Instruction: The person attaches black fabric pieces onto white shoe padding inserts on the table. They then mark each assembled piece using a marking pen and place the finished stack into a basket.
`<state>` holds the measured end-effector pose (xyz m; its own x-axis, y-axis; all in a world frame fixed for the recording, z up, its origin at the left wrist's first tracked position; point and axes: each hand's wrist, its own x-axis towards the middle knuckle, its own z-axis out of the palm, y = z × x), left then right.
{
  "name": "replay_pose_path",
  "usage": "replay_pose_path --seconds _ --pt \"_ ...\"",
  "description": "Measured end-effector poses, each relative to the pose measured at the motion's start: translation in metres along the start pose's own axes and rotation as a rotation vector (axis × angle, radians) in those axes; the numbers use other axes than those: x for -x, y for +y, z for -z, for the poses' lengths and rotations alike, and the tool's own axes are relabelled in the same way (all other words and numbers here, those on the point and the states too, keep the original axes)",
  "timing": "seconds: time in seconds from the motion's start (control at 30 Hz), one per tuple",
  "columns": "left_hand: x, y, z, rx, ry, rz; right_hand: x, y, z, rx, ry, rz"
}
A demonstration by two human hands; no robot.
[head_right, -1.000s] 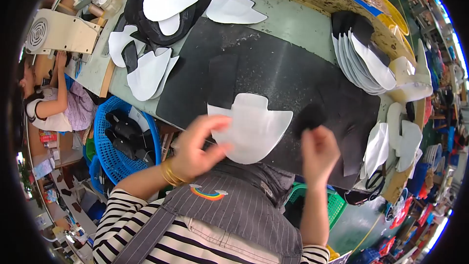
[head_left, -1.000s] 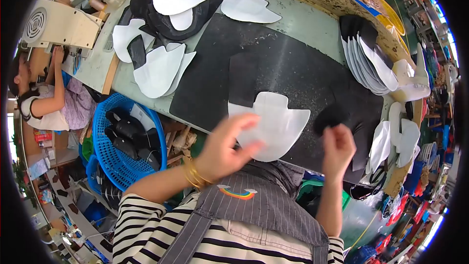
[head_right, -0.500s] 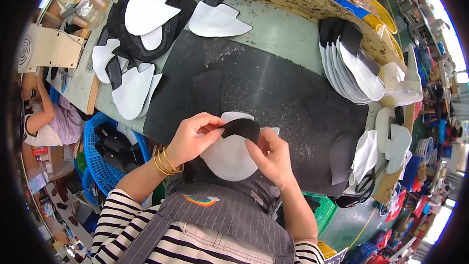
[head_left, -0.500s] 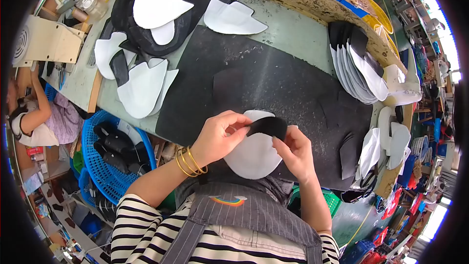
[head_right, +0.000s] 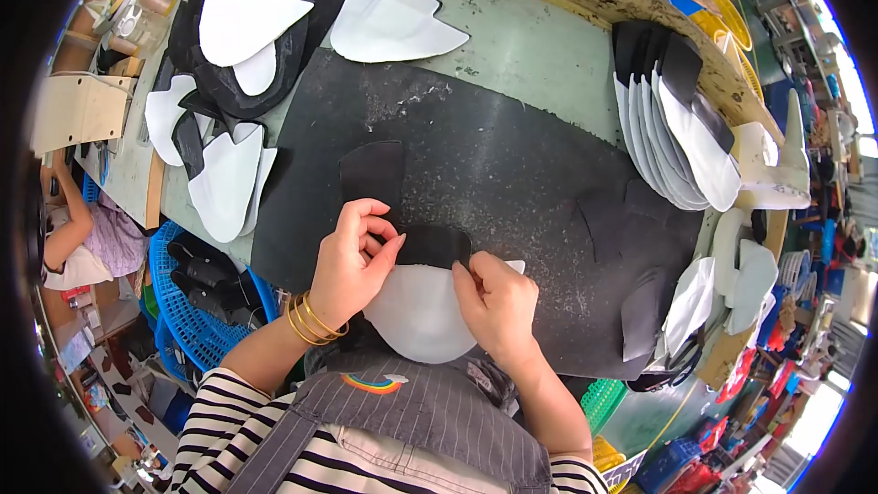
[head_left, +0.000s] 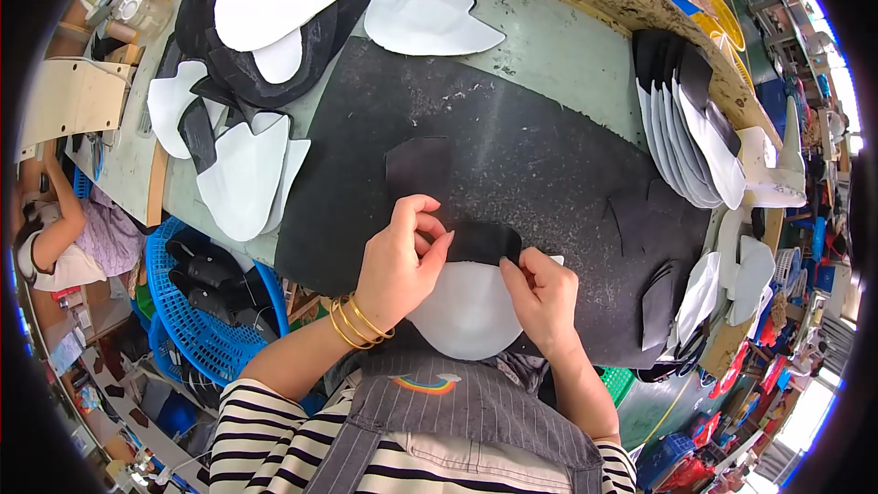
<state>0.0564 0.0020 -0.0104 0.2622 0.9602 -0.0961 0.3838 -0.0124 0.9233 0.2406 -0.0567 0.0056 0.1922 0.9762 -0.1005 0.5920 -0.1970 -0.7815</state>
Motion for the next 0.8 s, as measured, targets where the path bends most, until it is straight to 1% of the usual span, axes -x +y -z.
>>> replay_pose_path --seconds 0.1,0.23,0.33,0.47,0.53,0.63,0.7,0.8 --pt "0.000 0.004 -0.003 -0.067 0.038 -0.026 -0.001 -0.001 -0.002 0.049 0.016 0.000" --pt "0.003 0.007 -0.012 -0.461 0.092 -0.279 -0.001 -0.005 -0.006 0.146 0.041 0.048" --pt "0.006 0.008 -0.010 -0.708 0.072 -0.656 -0.003 -0.007 -0.008 0.189 0.068 0.108" --pt "0.015 0.006 -0.002 -0.613 -0.334 -0.614 -0.008 -0.005 -0.006 0.221 0.070 0.119" --pt "0.018 0.006 -0.001 -0.725 -0.365 -0.633 -0.009 0.000 -0.012 0.276 0.114 0.126" --pt "0.018 0.007 -0.005 -0.843 -0.332 -0.668 -0.007 0.003 -0.013 0.334 0.219 0.285" --pt "0.018 0.007 -0.006 -0.871 -0.328 -0.681 -0.006 0.005 -0.013 0.365 0.270 0.350" --pt "0.017 0.009 -0.007 -0.892 -0.326 -0.686 -0.009 0.008 -0.013 0.487 0.263 0.316"
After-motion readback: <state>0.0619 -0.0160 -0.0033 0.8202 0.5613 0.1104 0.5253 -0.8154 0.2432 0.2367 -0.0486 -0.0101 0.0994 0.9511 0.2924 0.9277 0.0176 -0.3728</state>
